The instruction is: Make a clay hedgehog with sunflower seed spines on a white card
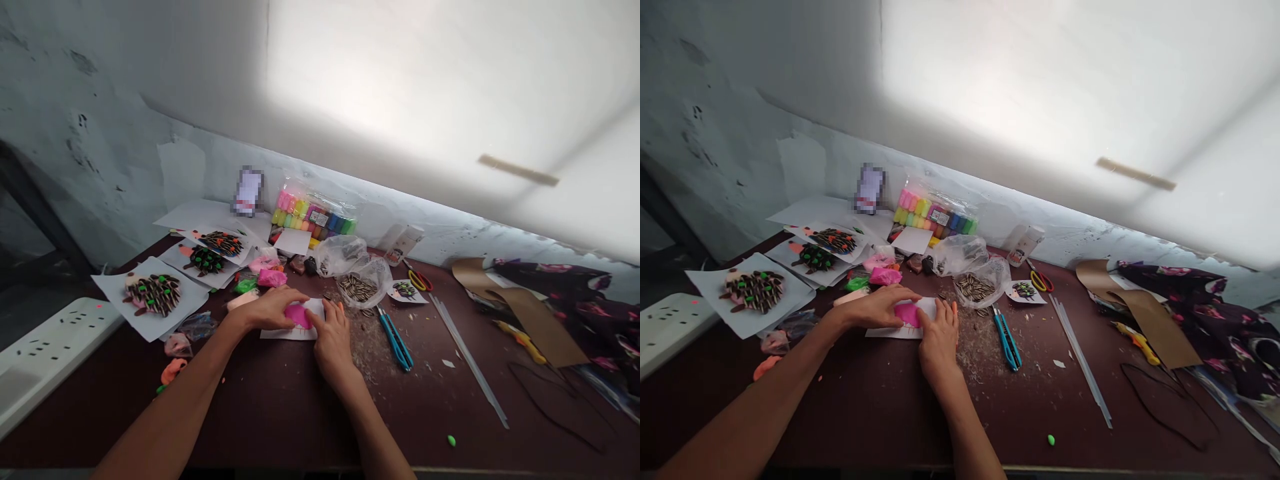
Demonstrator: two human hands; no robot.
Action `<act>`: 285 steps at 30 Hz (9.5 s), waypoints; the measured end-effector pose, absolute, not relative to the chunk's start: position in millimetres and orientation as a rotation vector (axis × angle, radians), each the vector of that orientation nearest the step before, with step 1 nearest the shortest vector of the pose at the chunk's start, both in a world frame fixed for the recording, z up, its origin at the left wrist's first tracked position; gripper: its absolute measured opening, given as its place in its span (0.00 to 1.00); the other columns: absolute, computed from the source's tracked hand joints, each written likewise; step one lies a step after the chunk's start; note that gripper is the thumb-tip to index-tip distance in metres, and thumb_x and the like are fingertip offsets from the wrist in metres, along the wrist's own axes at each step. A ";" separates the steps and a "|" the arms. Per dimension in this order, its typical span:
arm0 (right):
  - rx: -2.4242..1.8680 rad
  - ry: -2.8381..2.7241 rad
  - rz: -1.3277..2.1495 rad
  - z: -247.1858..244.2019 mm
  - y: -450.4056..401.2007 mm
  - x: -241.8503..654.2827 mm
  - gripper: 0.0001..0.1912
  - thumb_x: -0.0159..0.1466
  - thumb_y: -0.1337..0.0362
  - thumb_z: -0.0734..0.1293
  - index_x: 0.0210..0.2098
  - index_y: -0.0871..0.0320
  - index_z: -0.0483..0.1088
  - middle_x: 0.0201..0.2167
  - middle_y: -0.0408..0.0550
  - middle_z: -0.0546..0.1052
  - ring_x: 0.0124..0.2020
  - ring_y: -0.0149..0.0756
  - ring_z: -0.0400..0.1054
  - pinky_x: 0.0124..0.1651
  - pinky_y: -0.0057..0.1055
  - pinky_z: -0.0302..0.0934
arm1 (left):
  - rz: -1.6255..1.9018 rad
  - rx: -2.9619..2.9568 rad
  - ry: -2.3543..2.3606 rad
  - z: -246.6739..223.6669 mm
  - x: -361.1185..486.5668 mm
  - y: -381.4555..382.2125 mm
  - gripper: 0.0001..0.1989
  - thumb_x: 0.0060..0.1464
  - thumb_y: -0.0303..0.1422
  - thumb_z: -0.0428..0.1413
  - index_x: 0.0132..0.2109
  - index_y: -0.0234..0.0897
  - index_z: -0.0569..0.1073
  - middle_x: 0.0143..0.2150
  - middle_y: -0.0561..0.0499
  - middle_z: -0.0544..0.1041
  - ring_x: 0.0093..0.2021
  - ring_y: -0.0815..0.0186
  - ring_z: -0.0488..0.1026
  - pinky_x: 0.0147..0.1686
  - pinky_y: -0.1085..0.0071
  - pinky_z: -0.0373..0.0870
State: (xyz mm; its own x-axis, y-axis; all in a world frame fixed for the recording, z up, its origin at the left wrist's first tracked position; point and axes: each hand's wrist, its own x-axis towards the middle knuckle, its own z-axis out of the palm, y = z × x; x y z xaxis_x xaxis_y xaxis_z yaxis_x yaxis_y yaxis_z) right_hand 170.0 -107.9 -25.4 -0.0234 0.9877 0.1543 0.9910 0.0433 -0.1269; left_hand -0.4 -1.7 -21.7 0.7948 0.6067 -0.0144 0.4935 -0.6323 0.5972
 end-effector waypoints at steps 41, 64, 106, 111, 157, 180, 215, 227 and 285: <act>-2.038 -2.179 0.279 -6.6 -82.8 162.8 0.27 0.65 0.73 0.59 0.58 0.42 0.70 0.68 0.50 0.59 0.70 0.49 0.45 0.65 0.50 0.44 | 0.345 2.137 0.761 -22.4 -8.8 6.1 0.39 0.37 0.19 0.47 0.62 0.36 0.66 0.62 0.45 0.70 0.63 0.59 0.65 0.63 0.64 0.60; -1.927 -2.146 0.249 -22.0 -78.2 166.0 0.28 0.62 0.77 0.60 0.55 0.44 0.72 0.66 0.50 0.62 0.68 0.46 0.51 0.64 0.45 0.48 | 0.343 2.130 0.698 -21.0 -14.0 6.1 0.39 0.39 0.21 0.50 0.63 0.37 0.64 0.62 0.45 0.69 0.62 0.56 0.65 0.62 0.61 0.61; -1.952 -2.254 0.227 -9.1 -83.5 169.2 0.27 0.64 0.74 0.62 0.56 0.40 0.71 0.69 0.47 0.56 0.69 0.47 0.47 0.65 0.48 0.45 | 0.298 2.194 0.703 -21.7 -15.0 5.6 0.39 0.40 0.25 0.55 0.64 0.39 0.64 0.63 0.46 0.69 0.62 0.54 0.64 0.63 0.61 0.60; -1.916 -2.274 0.177 -11.4 -82.2 166.9 0.26 0.64 0.73 0.62 0.56 0.41 0.71 0.70 0.47 0.55 0.69 0.48 0.47 0.65 0.47 0.47 | 0.264 2.194 0.736 -17.2 -13.0 3.3 0.39 0.39 0.25 0.54 0.63 0.37 0.64 0.64 0.44 0.67 0.63 0.54 0.63 0.64 0.61 0.58; -2.036 -2.183 0.066 -21.3 -111.3 185.9 0.29 0.63 0.76 0.61 0.57 0.40 0.70 0.67 0.49 0.61 0.67 0.52 0.51 0.63 0.49 0.48 | 0.284 2.235 0.709 -24.4 -15.6 7.8 0.41 0.37 0.23 0.52 0.64 0.37 0.64 0.65 0.45 0.67 0.64 0.55 0.63 0.64 0.61 0.58; -1.752 -1.859 -0.014 -22.8 -99.5 190.8 0.13 0.65 0.70 0.60 0.39 0.58 0.76 0.52 0.57 0.73 0.55 0.45 0.64 0.58 0.44 0.56 | 0.714 2.392 1.588 -36.9 -23.7 19.3 0.22 0.53 0.30 0.53 0.56 0.40 0.72 0.53 0.40 0.75 0.56 0.46 0.66 0.56 0.52 0.60; -1.291 -1.403 0.663 -8.9 -60.9 165.3 0.07 0.57 0.63 0.67 0.36 0.55 0.71 0.29 0.41 0.75 0.28 0.30 0.68 0.33 0.26 0.62 | 0.774 1.656 0.771 0.1 -2.8 0.2 0.23 0.53 0.50 0.55 0.41 0.33 0.76 0.33 0.50 0.74 0.32 0.67 0.69 0.33 0.70 0.70; -1.148 -1.221 1.118 -14.9 -57.3 168.9 0.12 0.51 0.58 0.72 0.32 0.56 0.69 0.25 0.41 0.74 0.25 0.30 0.68 0.29 0.27 0.65 | 0.814 1.618 0.767 -4.1 -0.6 0.6 0.20 0.54 0.46 0.54 0.45 0.35 0.76 0.40 0.47 0.76 0.37 0.65 0.70 0.37 0.68 0.70; -1.198 -1.268 0.995 -1.4 -66.9 165.0 0.07 0.55 0.60 0.65 0.23 0.56 0.67 0.17 0.38 0.65 0.20 0.28 0.57 0.26 0.26 0.53 | 0.800 1.921 0.985 -8.9 1.8 3.5 0.13 0.52 0.37 0.54 0.36 0.33 0.79 0.32 0.48 0.80 0.32 0.64 0.74 0.34 0.71 0.70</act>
State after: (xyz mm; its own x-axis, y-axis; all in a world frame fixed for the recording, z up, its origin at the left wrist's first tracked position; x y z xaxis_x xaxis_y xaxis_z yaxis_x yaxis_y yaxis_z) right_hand 165.0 -66.9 -1.4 0.0832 0.9850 0.1510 0.0872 0.1438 -0.9858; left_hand 1.8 3.5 -8.9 0.4937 0.8538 0.1651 0.3368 -0.3628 0.8689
